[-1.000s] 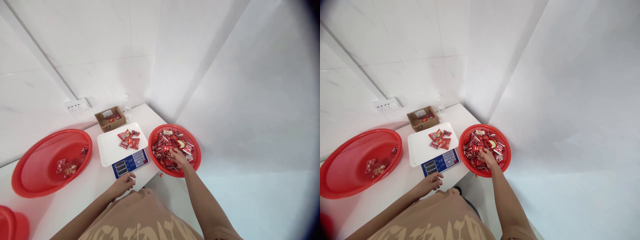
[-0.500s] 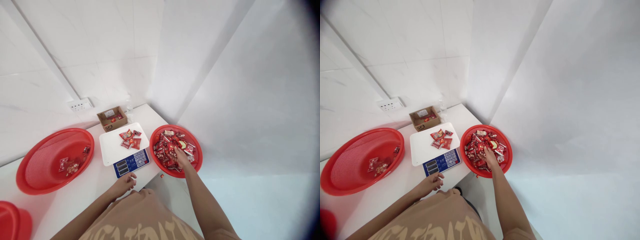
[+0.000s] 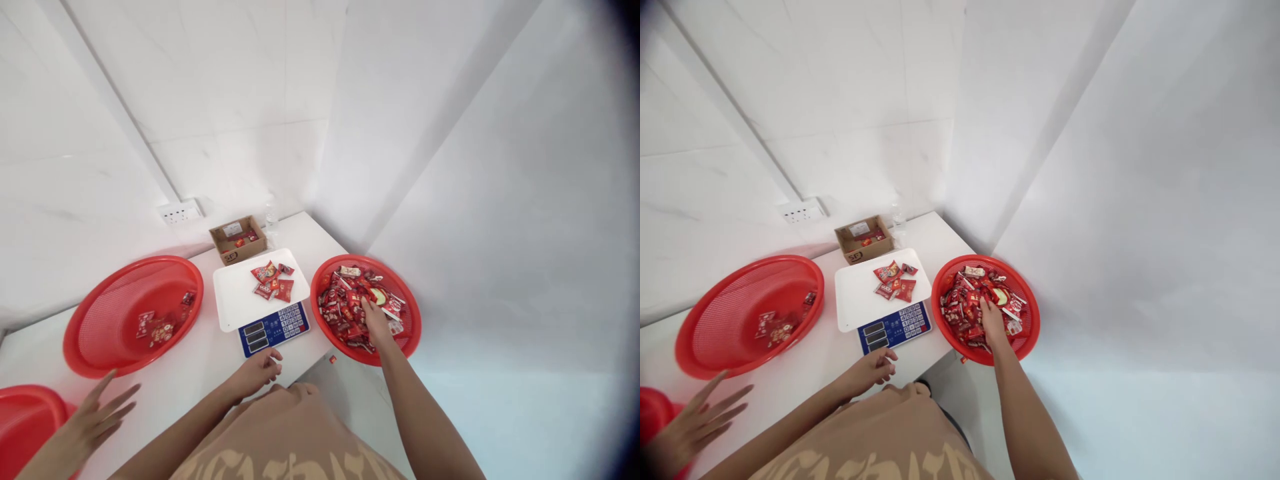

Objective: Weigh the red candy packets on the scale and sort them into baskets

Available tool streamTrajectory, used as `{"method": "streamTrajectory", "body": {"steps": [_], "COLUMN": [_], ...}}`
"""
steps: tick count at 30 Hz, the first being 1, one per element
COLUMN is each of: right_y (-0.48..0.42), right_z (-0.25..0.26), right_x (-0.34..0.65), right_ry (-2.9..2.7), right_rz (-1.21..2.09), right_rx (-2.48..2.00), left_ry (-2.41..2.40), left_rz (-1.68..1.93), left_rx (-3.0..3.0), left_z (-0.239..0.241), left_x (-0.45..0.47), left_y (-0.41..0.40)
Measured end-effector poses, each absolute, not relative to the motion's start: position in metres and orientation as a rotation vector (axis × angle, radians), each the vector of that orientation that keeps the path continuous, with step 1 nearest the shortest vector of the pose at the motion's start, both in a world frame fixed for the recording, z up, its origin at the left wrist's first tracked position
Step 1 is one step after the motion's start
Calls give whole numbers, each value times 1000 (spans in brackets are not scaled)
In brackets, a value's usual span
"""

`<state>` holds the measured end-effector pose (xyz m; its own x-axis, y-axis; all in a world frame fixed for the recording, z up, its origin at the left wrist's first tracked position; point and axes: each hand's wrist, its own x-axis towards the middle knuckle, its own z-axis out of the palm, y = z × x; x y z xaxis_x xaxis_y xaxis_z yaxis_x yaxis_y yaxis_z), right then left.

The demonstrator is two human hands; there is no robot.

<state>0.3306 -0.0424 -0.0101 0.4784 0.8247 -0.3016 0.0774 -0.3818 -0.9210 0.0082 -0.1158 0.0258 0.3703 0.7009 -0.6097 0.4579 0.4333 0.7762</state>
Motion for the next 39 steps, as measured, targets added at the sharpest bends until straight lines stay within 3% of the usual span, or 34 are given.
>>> {"method": "streamTrajectory", "body": {"steps": [16, 26, 35, 39], "right_y": [-77, -66, -10, 2], "right_z": [-30, -14, 28, 31], "right_x": [281, 281, 184, 164], "right_ry": [-1205, -1062, -1052, -998], "right_rz": [817, 777, 1424, 1541], "right_rx": [-1951, -1900, -1476, -1433], "left_ry": [1671, 1585, 1535, 1541], "left_rz": [322, 288, 218, 228], "left_rx": [1390, 1410, 1468, 1484], "left_z": [27, 22, 28, 28], "left_x": [-49, -41, -28, -31], "left_y": [-109, -112, -109, -113]}}
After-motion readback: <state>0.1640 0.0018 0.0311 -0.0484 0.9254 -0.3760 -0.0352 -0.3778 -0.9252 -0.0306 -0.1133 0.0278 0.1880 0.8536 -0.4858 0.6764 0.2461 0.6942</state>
